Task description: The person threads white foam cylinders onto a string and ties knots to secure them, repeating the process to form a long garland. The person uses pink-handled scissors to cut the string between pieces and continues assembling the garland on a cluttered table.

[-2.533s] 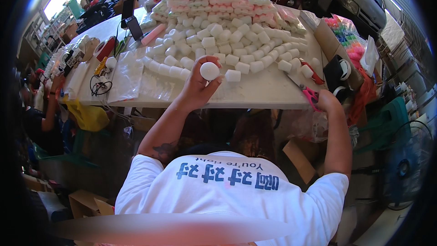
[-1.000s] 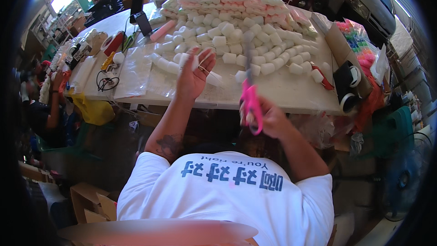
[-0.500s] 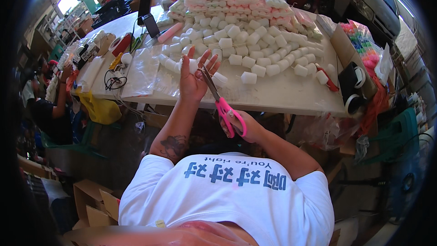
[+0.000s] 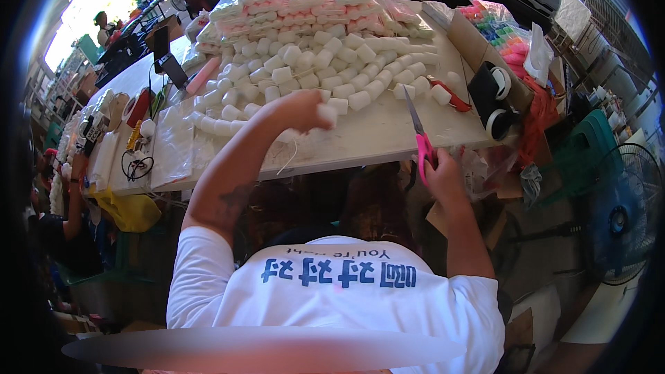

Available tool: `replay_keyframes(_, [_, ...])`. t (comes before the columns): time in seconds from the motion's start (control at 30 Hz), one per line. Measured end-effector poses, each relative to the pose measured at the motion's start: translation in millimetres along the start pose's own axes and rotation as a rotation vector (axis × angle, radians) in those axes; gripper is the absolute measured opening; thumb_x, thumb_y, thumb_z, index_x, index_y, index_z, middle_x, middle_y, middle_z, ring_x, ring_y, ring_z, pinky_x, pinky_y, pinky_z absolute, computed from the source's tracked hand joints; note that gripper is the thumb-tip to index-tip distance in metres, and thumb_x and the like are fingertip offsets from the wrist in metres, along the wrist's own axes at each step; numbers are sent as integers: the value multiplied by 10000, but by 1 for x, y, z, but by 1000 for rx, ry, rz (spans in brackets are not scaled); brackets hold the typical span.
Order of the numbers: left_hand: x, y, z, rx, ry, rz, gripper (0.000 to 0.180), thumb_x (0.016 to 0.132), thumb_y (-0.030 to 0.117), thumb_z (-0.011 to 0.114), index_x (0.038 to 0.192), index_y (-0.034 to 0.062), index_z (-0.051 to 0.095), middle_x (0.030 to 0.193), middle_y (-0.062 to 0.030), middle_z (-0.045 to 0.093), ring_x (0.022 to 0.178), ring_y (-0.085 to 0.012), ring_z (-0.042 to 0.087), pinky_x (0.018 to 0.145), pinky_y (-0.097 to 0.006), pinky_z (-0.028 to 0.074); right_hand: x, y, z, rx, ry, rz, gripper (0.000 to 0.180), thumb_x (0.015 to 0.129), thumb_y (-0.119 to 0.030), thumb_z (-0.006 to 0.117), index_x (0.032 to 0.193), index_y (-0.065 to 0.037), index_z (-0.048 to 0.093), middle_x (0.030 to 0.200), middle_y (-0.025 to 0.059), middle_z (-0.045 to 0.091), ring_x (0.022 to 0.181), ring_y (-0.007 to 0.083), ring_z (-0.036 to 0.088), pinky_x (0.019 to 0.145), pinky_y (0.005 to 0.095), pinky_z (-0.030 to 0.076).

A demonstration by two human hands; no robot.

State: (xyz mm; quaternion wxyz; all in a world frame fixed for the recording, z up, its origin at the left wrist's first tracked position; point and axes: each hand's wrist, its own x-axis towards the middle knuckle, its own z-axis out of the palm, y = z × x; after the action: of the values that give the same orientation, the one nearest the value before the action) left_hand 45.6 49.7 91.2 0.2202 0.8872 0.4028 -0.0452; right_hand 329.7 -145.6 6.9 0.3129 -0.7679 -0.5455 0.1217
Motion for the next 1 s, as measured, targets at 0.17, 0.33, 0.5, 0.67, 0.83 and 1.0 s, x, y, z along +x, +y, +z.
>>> replay_keyframes(0.17, [48,41,-14,-612,604,118,628,801,374,727,1231,-39,531,1087,-231,623,1010,-300,628,846,-389,503,-3,18,-5,-187,-3,-67,238,820,-154,672,965,14,584,933,213,631,881,367,617,763,419,477])
replay_keyframes(0.33, [-11,-5,-14,-359,506,296,385,867,223,665,1198,43,586,1213,-152,586,1126,-264,566,947,-365,454,33,28,-27,-180,-124,-342,238,810,-123,664,1004,0,601,1001,199,618,958,360,604,822,415,485])
replay_keyframes(0.5, [-92,-66,0,-218,533,162,308,827,59,644,1134,84,634,1158,-135,598,1121,-302,546,968,-378,433,79,22,-58,-215,-141,-321,263,802,-94,653,1056,-27,629,1051,182,627,973,343,608,858,405,485])
replay_keyframes(0.67, [-114,-80,40,-222,545,156,447,800,0,595,1238,87,578,1290,-143,524,1247,-312,456,1050,-379,376,79,-34,-18,-378,-1,-413,270,809,-60,600,1068,-24,666,1124,183,628,1031,330,597,918,393,466])
replay_keyframes(0.83, [-89,-72,72,-39,573,173,540,780,-54,513,1305,74,520,1316,-174,502,1307,-333,392,1082,-386,339,21,-120,100,152,-131,-1054,286,810,-99,647,1094,-73,667,960,123,613,914,292,593,821,396,478])
replay_keyframes(1.0, [-86,-78,71,-186,567,122,487,775,-53,588,1240,82,539,1309,-145,517,1289,-316,425,1090,-398,326,15,-161,124,193,-95,-1197,192,780,-37,677,966,-81,664,938,72,592,869,256,594,757,372,487])
